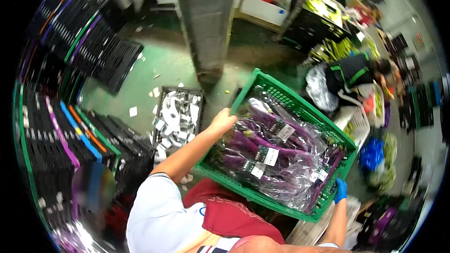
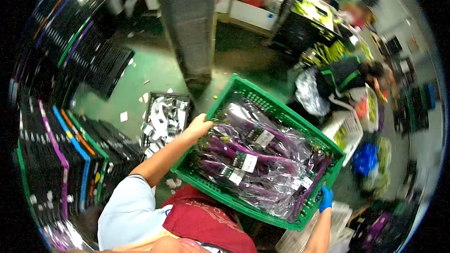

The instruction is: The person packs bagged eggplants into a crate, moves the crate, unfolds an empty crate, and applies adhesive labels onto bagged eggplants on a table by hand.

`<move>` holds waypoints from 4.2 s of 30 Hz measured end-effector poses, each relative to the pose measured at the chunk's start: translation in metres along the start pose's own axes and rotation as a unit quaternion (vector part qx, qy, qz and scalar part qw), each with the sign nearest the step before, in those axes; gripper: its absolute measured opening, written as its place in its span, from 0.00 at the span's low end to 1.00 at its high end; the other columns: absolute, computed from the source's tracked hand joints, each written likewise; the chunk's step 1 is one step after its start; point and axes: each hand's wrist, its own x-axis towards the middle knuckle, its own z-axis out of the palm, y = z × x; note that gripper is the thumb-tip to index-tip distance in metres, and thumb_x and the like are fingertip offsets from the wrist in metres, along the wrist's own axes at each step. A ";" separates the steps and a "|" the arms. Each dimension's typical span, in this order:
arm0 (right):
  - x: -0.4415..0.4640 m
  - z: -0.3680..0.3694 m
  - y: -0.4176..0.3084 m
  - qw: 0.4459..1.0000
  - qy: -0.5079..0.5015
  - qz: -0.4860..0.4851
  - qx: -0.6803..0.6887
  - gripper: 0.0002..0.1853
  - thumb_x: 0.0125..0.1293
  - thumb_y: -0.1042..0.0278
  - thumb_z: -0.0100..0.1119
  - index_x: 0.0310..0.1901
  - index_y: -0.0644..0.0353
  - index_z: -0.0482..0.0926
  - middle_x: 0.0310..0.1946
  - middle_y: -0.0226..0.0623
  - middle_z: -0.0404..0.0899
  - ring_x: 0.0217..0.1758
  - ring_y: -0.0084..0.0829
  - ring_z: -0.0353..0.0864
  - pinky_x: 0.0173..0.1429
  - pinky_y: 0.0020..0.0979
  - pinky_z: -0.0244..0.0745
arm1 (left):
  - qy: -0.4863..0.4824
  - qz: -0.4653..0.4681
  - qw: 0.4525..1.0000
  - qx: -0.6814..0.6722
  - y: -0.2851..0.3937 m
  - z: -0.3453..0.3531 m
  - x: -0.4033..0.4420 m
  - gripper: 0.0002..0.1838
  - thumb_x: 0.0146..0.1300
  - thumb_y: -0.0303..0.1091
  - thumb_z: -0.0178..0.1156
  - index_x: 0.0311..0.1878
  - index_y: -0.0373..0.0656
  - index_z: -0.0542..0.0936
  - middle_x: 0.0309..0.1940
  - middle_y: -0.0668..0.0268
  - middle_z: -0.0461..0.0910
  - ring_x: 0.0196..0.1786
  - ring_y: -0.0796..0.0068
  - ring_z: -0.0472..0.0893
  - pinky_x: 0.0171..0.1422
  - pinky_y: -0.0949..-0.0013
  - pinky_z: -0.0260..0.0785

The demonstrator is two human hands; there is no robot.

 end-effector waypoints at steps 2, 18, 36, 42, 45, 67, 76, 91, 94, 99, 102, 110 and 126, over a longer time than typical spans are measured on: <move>0.055 0.000 -0.010 0.999 -0.035 0.017 -0.016 0.05 0.53 0.64 0.52 0.26 0.53 0.68 0.13 0.29 0.65 0.10 0.24 0.63 0.12 0.28 0.60 | 0.037 -0.013 0.999 0.030 -0.006 0.037 0.019 0.20 0.47 0.36 0.51 0.43 0.32 0.70 0.37 0.44 0.74 0.46 0.48 0.73 0.49 0.56 0.64; 0.177 -0.015 0.017 0.994 0.031 -0.039 -0.100 0.07 0.58 0.60 0.50 0.32 0.52 0.71 0.15 0.28 0.68 0.13 0.25 0.67 0.16 0.27 0.64 | 0.094 0.081 0.990 0.070 -0.026 0.066 0.005 0.17 0.55 0.29 0.50 0.45 0.31 0.62 0.39 0.43 0.70 0.45 0.45 0.70 0.51 0.53 0.62; 0.134 0.037 0.009 0.875 0.161 -0.277 -0.364 0.30 0.54 0.58 0.56 0.55 0.68 0.62 0.53 0.50 0.65 0.56 0.42 0.64 0.59 0.36 0.58 | 0.203 0.046 0.957 0.203 -0.017 0.044 -0.011 0.16 0.57 0.33 0.49 0.48 0.38 0.66 0.36 0.50 0.74 0.40 0.50 0.74 0.43 0.55 0.64; -0.039 0.090 0.038 0.959 0.020 -0.279 0.031 0.10 0.58 0.69 0.53 0.41 0.61 0.72 0.33 0.28 0.73 0.36 0.21 0.70 0.40 0.24 0.68 | 0.192 0.125 0.948 0.219 -0.043 0.061 0.016 0.18 0.58 0.32 0.49 0.50 0.35 0.64 0.37 0.46 0.73 0.41 0.47 0.73 0.44 0.55 0.63; -0.140 0.120 0.127 0.969 -0.045 -0.242 -0.030 0.08 0.59 0.67 0.51 0.37 0.62 0.74 0.29 0.34 0.75 0.30 0.27 0.74 0.37 0.28 0.70 | 0.158 0.142 0.942 0.260 -0.069 0.069 0.048 0.21 0.58 0.33 0.49 0.53 0.34 0.63 0.44 0.44 0.71 0.47 0.47 0.70 0.51 0.58 0.62; -0.284 0.508 0.410 0.882 0.309 0.263 0.241 0.18 0.56 0.55 0.47 0.40 0.59 0.76 0.40 0.48 0.75 0.44 0.45 0.74 0.49 0.38 0.67 | -0.794 0.317 0.345 0.387 -0.143 0.342 -0.076 0.15 0.59 0.31 0.49 0.49 0.38 0.72 0.35 0.58 0.77 0.37 0.69 0.76 0.43 0.69 0.67; -0.383 0.490 0.272 0.642 0.726 0.173 0.177 0.12 0.53 0.66 0.49 0.37 0.63 0.72 0.33 0.54 0.73 0.37 0.51 0.72 0.41 0.41 0.67 | -0.723 0.403 -0.335 0.451 -0.284 0.328 -0.176 0.19 0.57 0.38 0.50 0.49 0.36 0.71 0.37 0.51 0.77 0.42 0.58 0.77 0.45 0.65 0.67; -0.454 0.821 -0.235 -0.379 0.549 0.743 -0.060 0.27 0.60 0.50 0.49 0.54 0.63 0.66 0.54 0.43 0.67 0.57 0.35 0.66 0.59 0.31 0.59 | -0.814 0.182 -0.535 0.134 -0.318 0.097 -0.399 0.12 0.56 0.30 0.53 0.41 0.33 0.75 0.35 0.55 0.77 0.39 0.68 0.77 0.45 0.71 0.66; -0.455 0.796 -0.250 -0.404 0.818 0.403 0.073 0.29 0.59 0.47 0.51 0.55 0.61 0.67 0.53 0.35 0.68 0.55 0.26 0.66 0.59 0.27 0.59 | -0.826 0.056 -0.527 0.191 -0.248 -0.039 -0.423 0.12 0.60 0.33 0.51 0.35 0.32 0.75 0.27 0.64 0.74 0.31 0.81 0.71 0.36 0.77 0.64; -0.480 0.828 -0.242 -0.300 0.880 0.309 0.201 0.23 0.58 0.55 0.53 0.48 0.64 0.70 0.44 0.41 0.73 0.42 0.27 0.75 0.46 0.31 0.72 | -0.856 -0.043 -0.507 0.088 -0.151 -0.263 -0.442 0.24 0.59 0.49 0.51 0.45 0.35 0.75 0.42 0.61 0.75 0.45 0.74 0.71 0.49 0.73 0.61; -0.481 0.839 -0.237 -0.317 0.902 0.218 0.195 0.19 0.58 0.60 0.51 0.47 0.65 0.71 0.39 0.42 0.75 0.37 0.30 0.77 0.42 0.32 0.75 | -0.822 0.000 -0.533 0.202 -0.115 -0.329 -0.435 0.32 0.55 0.56 0.53 0.51 0.36 0.72 0.53 0.56 0.69 0.55 0.67 0.67 0.59 0.67 0.54; -0.494 0.833 -0.269 -0.378 0.861 0.285 0.184 0.14 0.56 0.63 0.49 0.38 0.65 0.73 0.29 0.40 0.76 0.24 0.29 0.77 0.30 0.28 0.75 | -0.847 0.007 -0.478 0.232 -0.104 -0.369 -0.435 0.20 0.52 0.46 0.53 0.37 0.37 0.75 0.36 0.57 0.73 0.46 0.64 0.71 0.49 0.55 0.62; -0.522 0.711 -0.227 0.145 0.954 0.240 0.104 0.24 0.57 0.67 0.47 0.56 0.63 0.62 0.53 0.42 0.66 0.53 0.34 0.68 0.56 0.33 0.64 | -0.868 -0.388 -0.192 0.245 -0.085 -0.070 -0.316 0.24 0.55 0.28 0.55 0.55 0.33 0.64 0.44 0.61 0.73 0.46 0.75 0.73 0.52 0.72 0.66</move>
